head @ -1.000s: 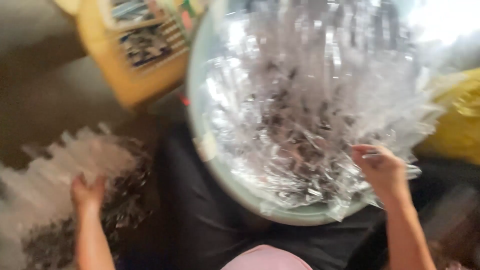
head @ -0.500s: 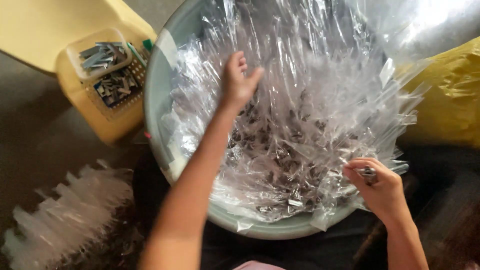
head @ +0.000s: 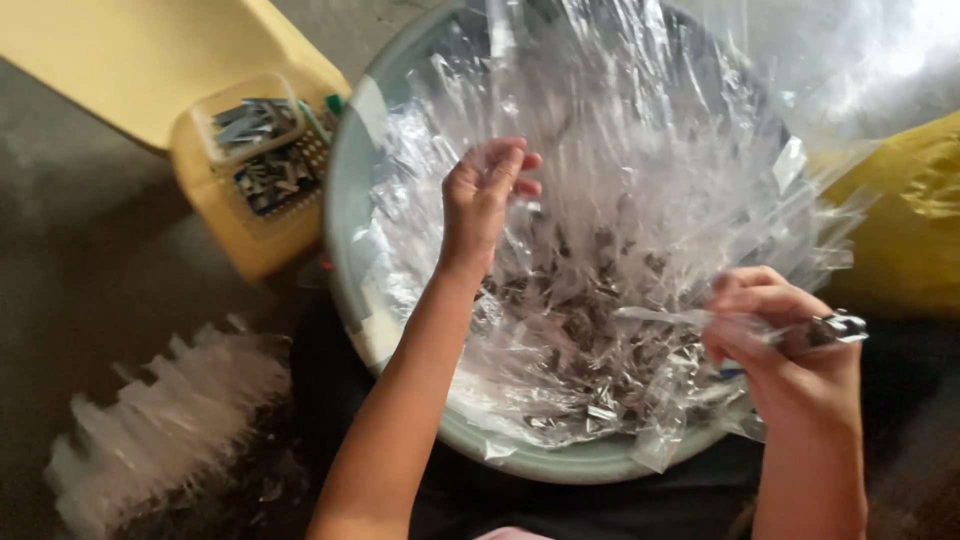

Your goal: A person is rapidly stapling small plastic bags and organizing them into a pile.

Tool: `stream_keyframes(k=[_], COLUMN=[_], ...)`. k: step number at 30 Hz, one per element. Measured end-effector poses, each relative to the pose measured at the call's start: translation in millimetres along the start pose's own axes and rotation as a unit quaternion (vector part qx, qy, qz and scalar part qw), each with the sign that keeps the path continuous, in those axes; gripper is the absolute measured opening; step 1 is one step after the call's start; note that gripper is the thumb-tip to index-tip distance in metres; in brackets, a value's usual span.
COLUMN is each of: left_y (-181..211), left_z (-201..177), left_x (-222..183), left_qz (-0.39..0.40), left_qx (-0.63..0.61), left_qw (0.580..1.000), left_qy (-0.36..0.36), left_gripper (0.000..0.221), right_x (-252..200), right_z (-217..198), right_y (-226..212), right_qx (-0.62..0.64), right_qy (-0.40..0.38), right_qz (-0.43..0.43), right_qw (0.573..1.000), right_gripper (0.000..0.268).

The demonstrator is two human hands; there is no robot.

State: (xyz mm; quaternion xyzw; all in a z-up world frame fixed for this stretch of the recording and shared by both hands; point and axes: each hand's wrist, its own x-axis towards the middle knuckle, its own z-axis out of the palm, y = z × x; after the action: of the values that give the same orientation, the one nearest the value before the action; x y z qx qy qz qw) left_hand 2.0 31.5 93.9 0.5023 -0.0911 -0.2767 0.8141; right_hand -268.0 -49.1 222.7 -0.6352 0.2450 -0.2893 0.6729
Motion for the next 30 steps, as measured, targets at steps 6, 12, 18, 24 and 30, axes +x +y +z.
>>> stream_keyframes(k=[6,12,18,24,30], left_y=[68.3,91.5,88.0,85.6,93.3], left_z=[-6.3,-17.9,-32.6,-40.7,-48.4], left_x=[-60.4,-95.9,-107.7,-109.5,-96.1], left_qz=[0.032,-0.025,-0.050,-0.084,-0.047], left_qx=[0.039,0.073,0.045,0.022,0.034], left_qw=[0.988,0.979,0.971,0.966,0.988], left_qy=[-0.143,-0.187,-0.228,-0.242,-0.145], left_gripper=[0.007,0.015,0.014,0.012,0.026], right_x=[22.9,60.5,83.5,93.7,70.1], right_z=[59.8,83.5,78.3,63.6,79.6], right_y=[-0.5,-3.1,2.3,15.0,-31.6], right_qx=[-0.052,0.069,0.168,0.236,0.136], right_qy=[-0.085,-0.111,-0.048,-0.047,-0.178], right_qz=[-0.008,0.058,0.115,0.154,0.017], right_qw=[0.995,0.990,0.978,0.958,0.974], right_gripper=[0.007,0.052,0.065,0.011,0.012])
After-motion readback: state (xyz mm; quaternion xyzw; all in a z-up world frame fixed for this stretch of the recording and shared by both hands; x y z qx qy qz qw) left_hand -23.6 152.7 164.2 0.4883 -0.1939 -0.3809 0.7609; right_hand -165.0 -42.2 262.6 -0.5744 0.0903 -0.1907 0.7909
